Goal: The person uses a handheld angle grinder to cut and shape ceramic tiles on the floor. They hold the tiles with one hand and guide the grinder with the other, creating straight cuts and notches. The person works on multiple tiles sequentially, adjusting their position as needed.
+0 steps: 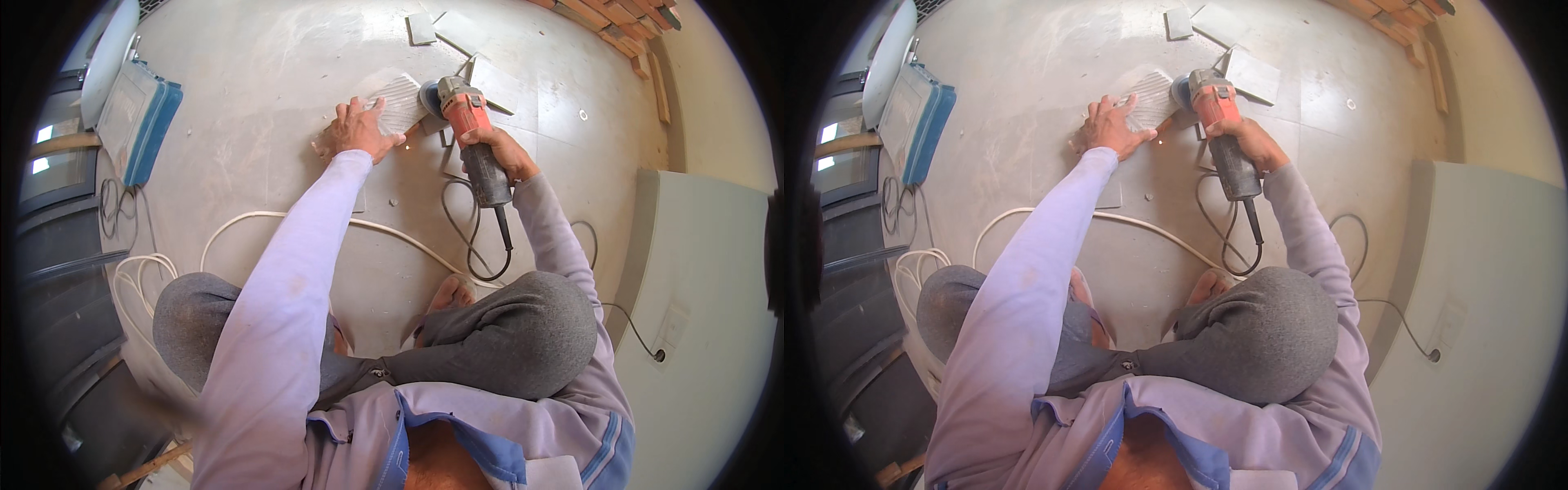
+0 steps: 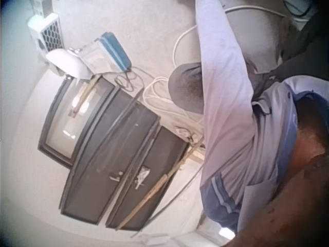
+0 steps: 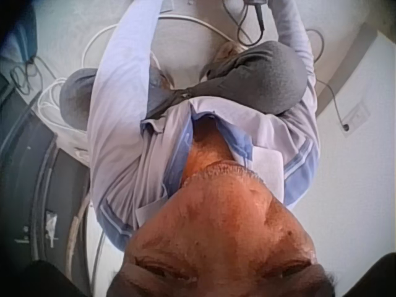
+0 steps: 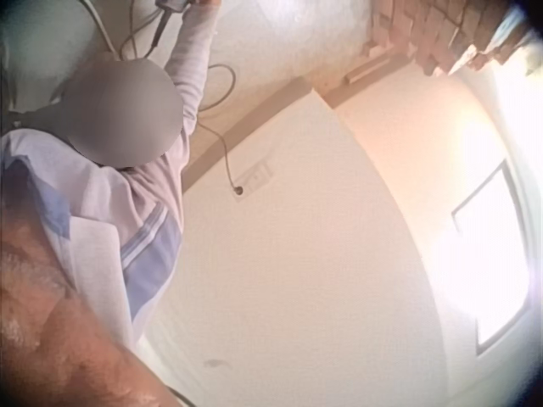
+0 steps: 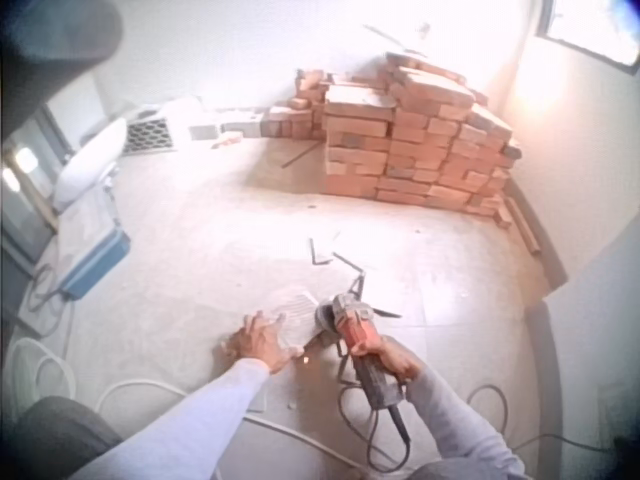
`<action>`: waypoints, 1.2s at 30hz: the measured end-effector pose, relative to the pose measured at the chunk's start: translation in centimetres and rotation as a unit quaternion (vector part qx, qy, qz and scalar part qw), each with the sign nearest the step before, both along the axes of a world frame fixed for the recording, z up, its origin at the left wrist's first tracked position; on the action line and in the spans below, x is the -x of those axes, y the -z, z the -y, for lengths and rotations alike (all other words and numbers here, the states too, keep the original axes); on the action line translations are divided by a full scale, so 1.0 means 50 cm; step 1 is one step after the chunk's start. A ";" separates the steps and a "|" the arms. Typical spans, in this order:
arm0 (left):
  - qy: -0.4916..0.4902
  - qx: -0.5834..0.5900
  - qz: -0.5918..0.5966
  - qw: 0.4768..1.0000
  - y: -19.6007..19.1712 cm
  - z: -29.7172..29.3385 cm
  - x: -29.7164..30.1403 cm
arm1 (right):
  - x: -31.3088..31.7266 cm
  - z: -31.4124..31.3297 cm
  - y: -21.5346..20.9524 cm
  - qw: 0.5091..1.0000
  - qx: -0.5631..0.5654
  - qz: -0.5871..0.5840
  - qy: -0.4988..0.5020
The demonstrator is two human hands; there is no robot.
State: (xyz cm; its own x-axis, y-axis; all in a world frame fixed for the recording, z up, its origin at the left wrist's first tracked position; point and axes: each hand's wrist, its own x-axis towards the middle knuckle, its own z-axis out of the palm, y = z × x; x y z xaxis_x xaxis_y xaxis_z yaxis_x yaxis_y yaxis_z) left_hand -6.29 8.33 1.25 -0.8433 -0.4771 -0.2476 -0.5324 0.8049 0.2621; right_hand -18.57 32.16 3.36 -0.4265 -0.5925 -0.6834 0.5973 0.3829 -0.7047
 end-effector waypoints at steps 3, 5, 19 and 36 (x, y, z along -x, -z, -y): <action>0.001 0.005 -0.010 1.000 0.005 0.000 -0.003 | -0.003 -0.009 -0.002 1.000 0.000 0.019 0.012; 0.003 0.008 -0.019 1.000 0.014 0.002 -0.005 | -0.004 -0.019 0.001 1.000 -0.004 0.022 0.016; 0.019 0.006 -0.020 1.000 0.018 0.006 0.002 | -0.031 -0.088 -0.003 0.999 -0.020 -0.017 0.035; 0.375 0.019 0.076 0.924 -0.016 0.220 0.070 | -0.127 -0.077 0.050 0.989 0.045 -0.123 0.071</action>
State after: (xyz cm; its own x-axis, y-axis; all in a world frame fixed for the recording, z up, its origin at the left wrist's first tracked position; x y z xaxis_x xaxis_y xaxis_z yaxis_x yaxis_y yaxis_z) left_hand -9.77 -2.68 2.04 -0.8972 0.2158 -0.3853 0.1502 0.9696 0.1933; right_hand -12.22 36.03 0.87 -0.6566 -0.5684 -0.4958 0.4470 0.2362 -0.8628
